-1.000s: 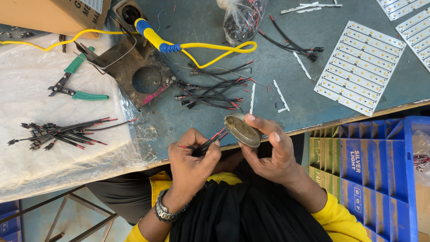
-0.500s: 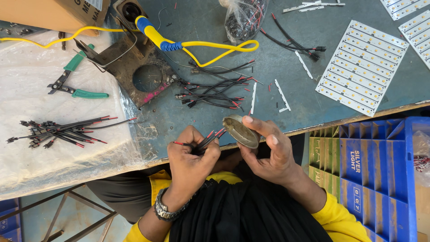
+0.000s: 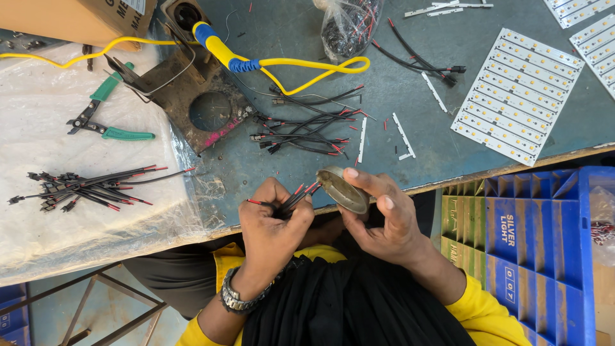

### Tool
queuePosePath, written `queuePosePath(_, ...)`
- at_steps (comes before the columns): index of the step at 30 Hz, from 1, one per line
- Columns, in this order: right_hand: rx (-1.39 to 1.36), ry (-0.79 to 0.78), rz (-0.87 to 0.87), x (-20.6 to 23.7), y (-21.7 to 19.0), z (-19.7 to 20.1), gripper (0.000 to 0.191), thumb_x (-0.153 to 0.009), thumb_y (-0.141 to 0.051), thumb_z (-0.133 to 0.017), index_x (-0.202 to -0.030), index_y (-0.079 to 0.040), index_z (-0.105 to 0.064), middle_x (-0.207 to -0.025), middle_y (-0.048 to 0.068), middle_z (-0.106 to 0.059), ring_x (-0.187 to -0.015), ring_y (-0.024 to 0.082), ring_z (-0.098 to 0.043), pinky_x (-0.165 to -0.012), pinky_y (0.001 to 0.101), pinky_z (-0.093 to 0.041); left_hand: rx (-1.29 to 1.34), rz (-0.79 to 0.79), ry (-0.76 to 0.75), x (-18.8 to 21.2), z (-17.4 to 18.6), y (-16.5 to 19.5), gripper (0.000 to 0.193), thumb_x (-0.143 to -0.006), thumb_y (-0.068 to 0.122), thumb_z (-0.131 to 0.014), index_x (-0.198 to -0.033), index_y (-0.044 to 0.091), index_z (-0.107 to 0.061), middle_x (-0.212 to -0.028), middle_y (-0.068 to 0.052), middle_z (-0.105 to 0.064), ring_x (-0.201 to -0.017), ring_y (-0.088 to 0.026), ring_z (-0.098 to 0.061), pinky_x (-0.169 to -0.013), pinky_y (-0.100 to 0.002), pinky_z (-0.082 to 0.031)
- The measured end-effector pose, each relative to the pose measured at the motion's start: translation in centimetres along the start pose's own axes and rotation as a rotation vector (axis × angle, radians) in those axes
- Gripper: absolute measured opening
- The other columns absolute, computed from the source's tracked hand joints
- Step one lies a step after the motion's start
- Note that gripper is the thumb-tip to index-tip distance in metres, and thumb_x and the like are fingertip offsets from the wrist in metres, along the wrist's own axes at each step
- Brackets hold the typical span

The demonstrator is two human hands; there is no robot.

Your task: The person strips insulation from the ends of black wires with red conductors using wire cutters, then applies flux from a small tin to the exposed strands. The person then uses a soldering iron to tin the wire ends. Finished wires are placed on the table.

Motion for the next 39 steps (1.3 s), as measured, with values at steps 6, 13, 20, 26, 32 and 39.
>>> queuePosePath(6, 0.022, 0.02, -0.011, 0.5, 0.3, 0.4, 0.116, -0.086, 0.011, -0.079, -0.166, -0.033, -0.006, -0.145, 0.019, -0.053, -0.103, 0.028, -0.071, -0.084, 0.0372, -0.059, -0.051, 0.011, 0.01, 0.5, 0.4, -0.5, 0.035, -0.082, 0.007, -0.075, -0.068, 0.006, -0.043, -0.057, 0.007, -0.041, -0.059, 0.0, -0.032, -0.048, -0.024, -0.027)
queuePosePath(13, 0.036, 0.055, -0.175, 1.2, 2.9, 1.3, 0.114, -0.081, 0.007, -0.08, -0.164, -0.02, -0.007, -0.148, 0.024, -0.049, -0.129, 0.038, -0.061, -0.105, 0.0419, -0.057, 0.111, 0.041, -0.036, 0.3, 0.7, -2.1, 0.035, -0.083, 0.004, -0.074, -0.07, 0.008, -0.042, -0.064, 0.009, -0.04, -0.061, 0.0, -0.033, -0.051, -0.024, -0.028)
queuePosePath(20, -0.071, 0.129, -0.527, 2.4, 8.8, 4.0, 0.111, -0.084, 0.011, -0.081, -0.165, -0.014, -0.008, -0.154, 0.024, -0.047, -0.135, 0.029, -0.058, -0.117, 0.0399, -0.051, 0.438, 0.193, -0.151, 0.0, -0.2, -4.9, 0.033, -0.085, 0.0, -0.073, -0.072, 0.01, -0.044, -0.065, 0.008, -0.046, -0.06, -0.001, -0.038, -0.053, -0.023, -0.031)
queuePosePath(26, -0.108, 0.112, -0.646, 2.0, 12.2, 4.3, 0.113, -0.082, 0.008, -0.079, -0.168, -0.012, -0.009, -0.153, 0.023, -0.05, -0.132, 0.027, -0.062, -0.115, 0.0404, -0.053, 0.536, 0.18, -0.143, -0.1, -0.1, -5.5, 0.034, -0.087, -0.001, -0.072, -0.073, 0.011, -0.043, -0.066, 0.008, -0.045, -0.062, -0.001, -0.035, -0.053, -0.023, -0.029)
queuePosePath(32, 0.139, -0.04, -0.681, 0.9, 13.9, 3.4, 0.115, -0.077, 0.001, -0.083, -0.167, -0.01, -0.012, -0.149, 0.021, -0.055, -0.13, 0.028, -0.06, -0.114, 0.0429, -0.046, 0.51, 0.184, -0.112, -0.5, 0.3, -6.2, 0.036, -0.088, 0.002, -0.074, -0.073, 0.012, -0.042, -0.066, 0.01, -0.041, -0.061, 0.0, -0.033, -0.051, -0.023, -0.026)
queuePosePath(39, 0.284, -0.005, -0.551, -0.2, 10.7, 4.0, 0.099, -0.083, 0.002, -0.082, -0.164, -0.006, -0.026, -0.159, 0.022, -0.047, -0.151, 0.029, -0.047, -0.118, 0.0427, -0.043, 0.398, 0.153, -0.065, -0.2, 1.1, -5.9, 0.031, -0.087, 0.006, -0.073, -0.075, 0.01, -0.045, -0.066, 0.008, -0.049, -0.063, 0.0, -0.039, -0.054, -0.021, -0.035)
Point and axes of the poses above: each hand's wrist, its own x-axis away from the middle knuckle, its own z-axis out of the back of the hand, y = z × x, the point moved 10 cm from there along -x, towards the middle knuckle
